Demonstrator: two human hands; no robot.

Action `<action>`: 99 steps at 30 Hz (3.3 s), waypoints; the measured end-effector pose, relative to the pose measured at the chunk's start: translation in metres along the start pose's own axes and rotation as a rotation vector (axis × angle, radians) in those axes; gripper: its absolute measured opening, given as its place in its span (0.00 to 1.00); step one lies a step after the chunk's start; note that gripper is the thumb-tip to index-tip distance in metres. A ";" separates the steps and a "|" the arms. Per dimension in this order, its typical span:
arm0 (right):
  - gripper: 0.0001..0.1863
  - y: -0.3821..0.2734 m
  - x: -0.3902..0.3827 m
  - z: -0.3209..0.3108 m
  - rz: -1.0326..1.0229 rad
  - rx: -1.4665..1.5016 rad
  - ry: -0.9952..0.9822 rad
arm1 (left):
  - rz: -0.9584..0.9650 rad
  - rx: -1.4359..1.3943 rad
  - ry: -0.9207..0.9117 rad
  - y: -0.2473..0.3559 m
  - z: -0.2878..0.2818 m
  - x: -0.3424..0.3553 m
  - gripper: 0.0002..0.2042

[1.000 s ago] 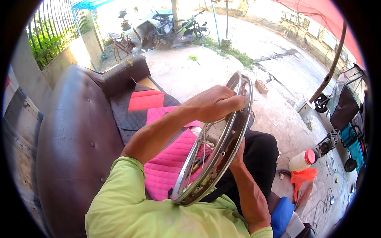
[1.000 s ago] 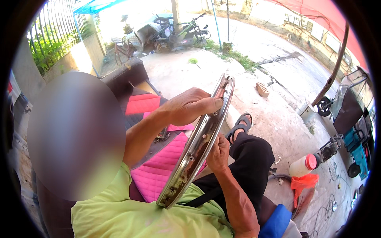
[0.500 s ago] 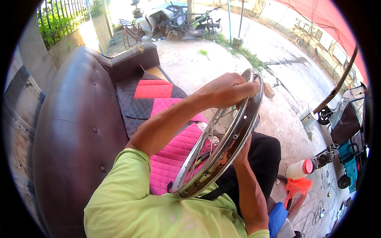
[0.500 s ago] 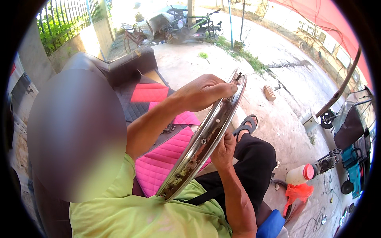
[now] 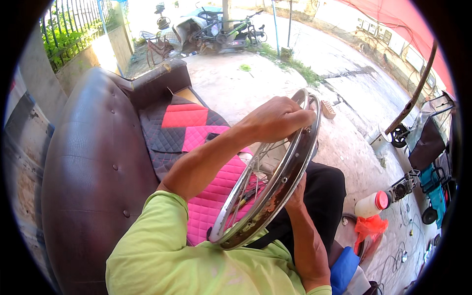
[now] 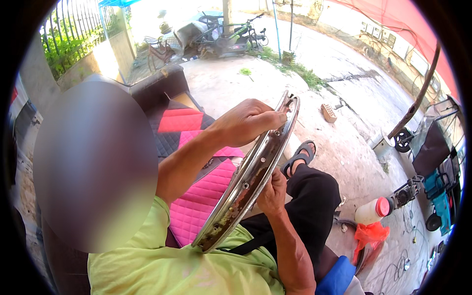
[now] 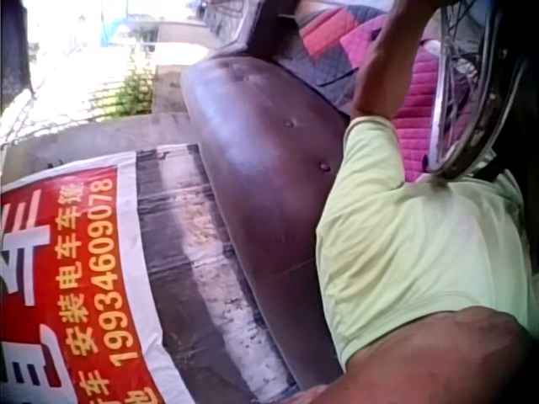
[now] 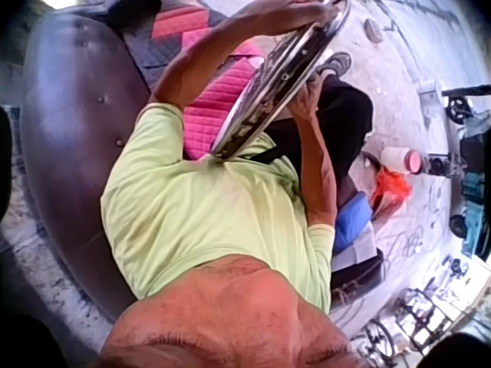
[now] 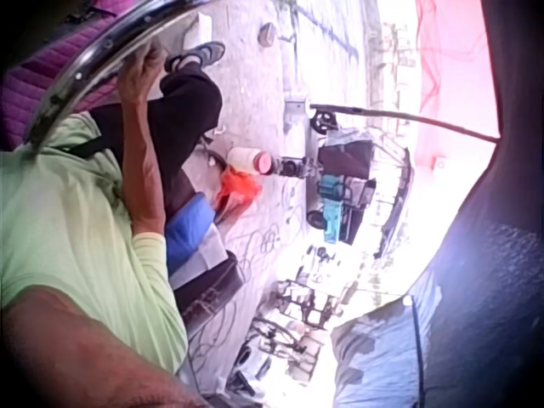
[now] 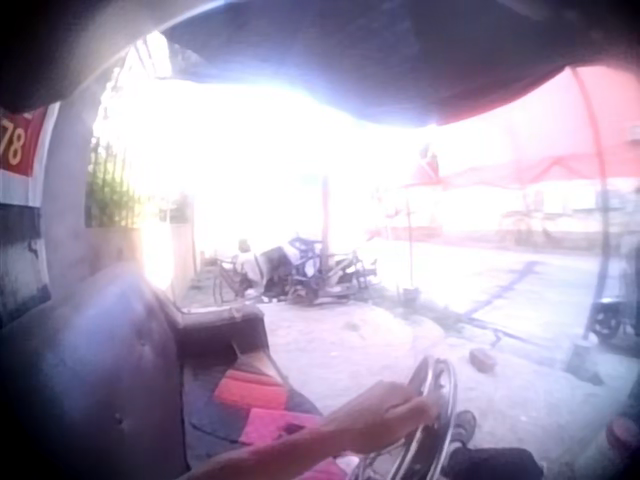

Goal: The person is seated on a sofa and holds a bicycle wheel in their lap. They use their hands to manipulate the spokes and rim, appearing to adjust the tension or alignment of the wheel components. The person rotates the wheel to access different sections while performing the adjustments.

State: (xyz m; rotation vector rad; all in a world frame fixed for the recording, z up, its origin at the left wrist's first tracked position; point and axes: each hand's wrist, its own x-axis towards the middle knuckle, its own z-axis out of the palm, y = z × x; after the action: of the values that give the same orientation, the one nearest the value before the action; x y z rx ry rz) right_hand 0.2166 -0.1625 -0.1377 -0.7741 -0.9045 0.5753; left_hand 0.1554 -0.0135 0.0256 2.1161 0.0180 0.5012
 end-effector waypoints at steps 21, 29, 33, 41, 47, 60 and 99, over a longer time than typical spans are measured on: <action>0.18 -0.047 0.021 0.035 -0.072 0.034 0.013 | -0.016 -0.110 -0.015 -0.013 -0.008 -0.010 0.25; 0.15 -0.061 0.014 0.041 -0.007 0.066 -0.163 | -0.066 -0.183 0.023 -0.010 -0.006 -0.015 0.22; 0.17 -0.062 0.011 0.047 -0.080 -0.127 -0.138 | -0.037 -0.162 0.049 -0.011 0.000 -0.013 0.25; 0.15 -0.059 0.005 0.044 -0.055 -0.088 -0.105 | -0.069 -0.257 0.040 -0.004 0.002 -0.020 0.20; 0.15 -0.060 0.005 0.044 -0.096 -0.109 -0.126 | -0.022 -0.293 0.036 -0.004 0.004 -0.020 0.20; 0.16 -0.062 0.001 0.046 -0.085 -0.170 -0.123 | -0.005 -0.305 0.058 -0.005 0.007 -0.021 0.21; 0.19 -0.054 -0.003 0.054 -0.079 0.005 -0.082 | -0.041 -0.536 0.002 -0.013 0.017 -0.025 0.22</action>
State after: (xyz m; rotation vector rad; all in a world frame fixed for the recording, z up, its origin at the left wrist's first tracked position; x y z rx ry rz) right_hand 0.1750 -0.1787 -0.0753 -0.7113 -1.0046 0.5427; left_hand 0.1412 -0.0248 -0.0012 1.5875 -0.0651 0.4269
